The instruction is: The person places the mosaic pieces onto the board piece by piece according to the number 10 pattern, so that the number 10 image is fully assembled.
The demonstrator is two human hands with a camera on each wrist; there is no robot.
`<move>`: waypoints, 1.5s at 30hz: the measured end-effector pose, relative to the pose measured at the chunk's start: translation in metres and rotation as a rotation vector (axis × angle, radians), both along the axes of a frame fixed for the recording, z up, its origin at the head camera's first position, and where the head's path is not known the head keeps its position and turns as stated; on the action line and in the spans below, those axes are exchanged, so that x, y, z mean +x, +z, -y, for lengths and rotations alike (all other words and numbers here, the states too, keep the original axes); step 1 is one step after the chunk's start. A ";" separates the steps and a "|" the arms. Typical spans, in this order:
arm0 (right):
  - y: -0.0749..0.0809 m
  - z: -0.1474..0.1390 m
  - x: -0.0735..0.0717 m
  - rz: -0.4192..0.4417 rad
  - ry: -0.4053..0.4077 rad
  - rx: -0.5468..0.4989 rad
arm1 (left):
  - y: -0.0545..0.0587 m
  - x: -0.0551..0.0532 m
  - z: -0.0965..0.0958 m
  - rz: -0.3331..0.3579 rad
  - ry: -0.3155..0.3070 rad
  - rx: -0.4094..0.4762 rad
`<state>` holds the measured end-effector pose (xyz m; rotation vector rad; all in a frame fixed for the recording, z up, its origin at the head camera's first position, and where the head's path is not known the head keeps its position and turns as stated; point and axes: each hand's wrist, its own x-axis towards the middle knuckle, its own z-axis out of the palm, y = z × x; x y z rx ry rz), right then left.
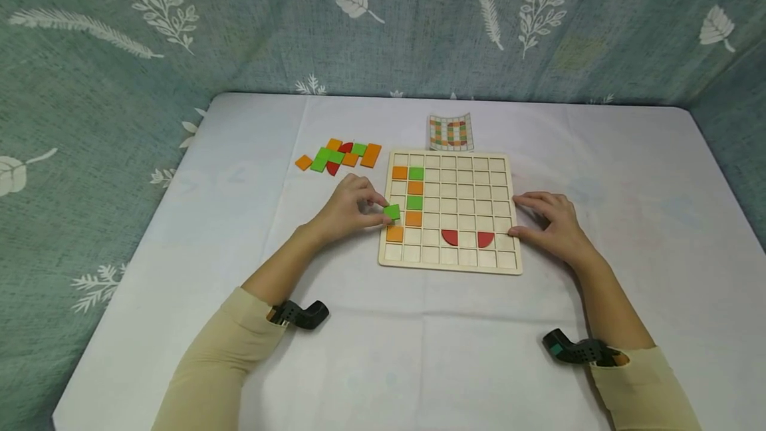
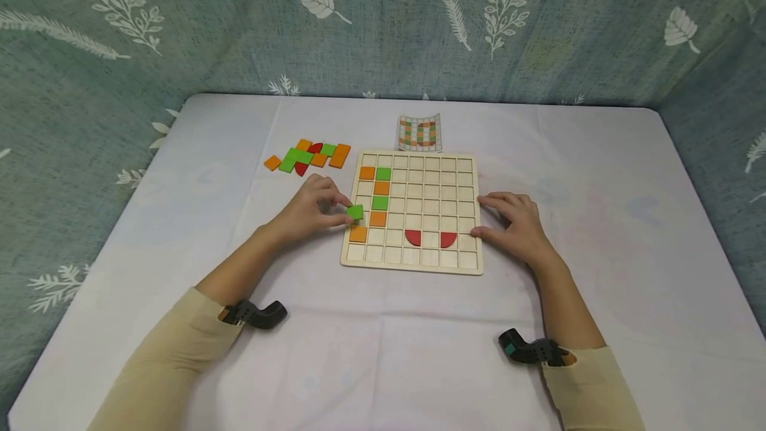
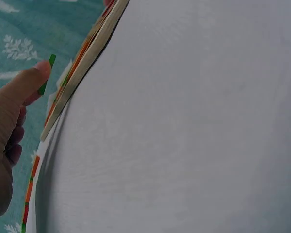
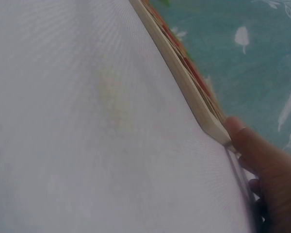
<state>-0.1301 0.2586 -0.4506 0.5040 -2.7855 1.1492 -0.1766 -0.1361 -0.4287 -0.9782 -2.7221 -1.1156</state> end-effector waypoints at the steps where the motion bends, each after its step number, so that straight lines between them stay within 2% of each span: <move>1: 0.000 0.000 0.000 0.004 -0.001 -0.001 | 0.000 0.002 -0.002 -0.019 -0.019 -0.002; 5: 0.000 0.000 0.000 0.008 -0.003 0.003 | 0.001 0.011 -0.011 -0.069 -0.078 -0.028; 8: -0.001 0.000 -0.001 0.005 -0.005 0.005 | 0.000 0.016 -0.016 -0.069 -0.095 -0.035; 14: 0.001 0.000 0.000 0.006 -0.001 0.002 | -0.005 0.021 -0.023 -0.028 -0.089 -0.026; 25: 0.001 0.001 -0.001 0.006 -0.005 0.002 | -0.011 0.025 -0.030 -0.058 -0.080 -0.066; 30: 0.001 0.001 0.000 0.011 -0.008 0.005 | -0.013 0.022 -0.026 -0.047 -0.076 -0.041; 34: 0.002 0.001 0.001 0.015 -0.010 0.006 | -0.008 0.018 -0.021 -0.015 -0.037 -0.045; 45: 0.001 0.001 0.001 0.007 -0.012 0.006 | -0.007 -0.008 0.005 -0.010 0.083 -0.049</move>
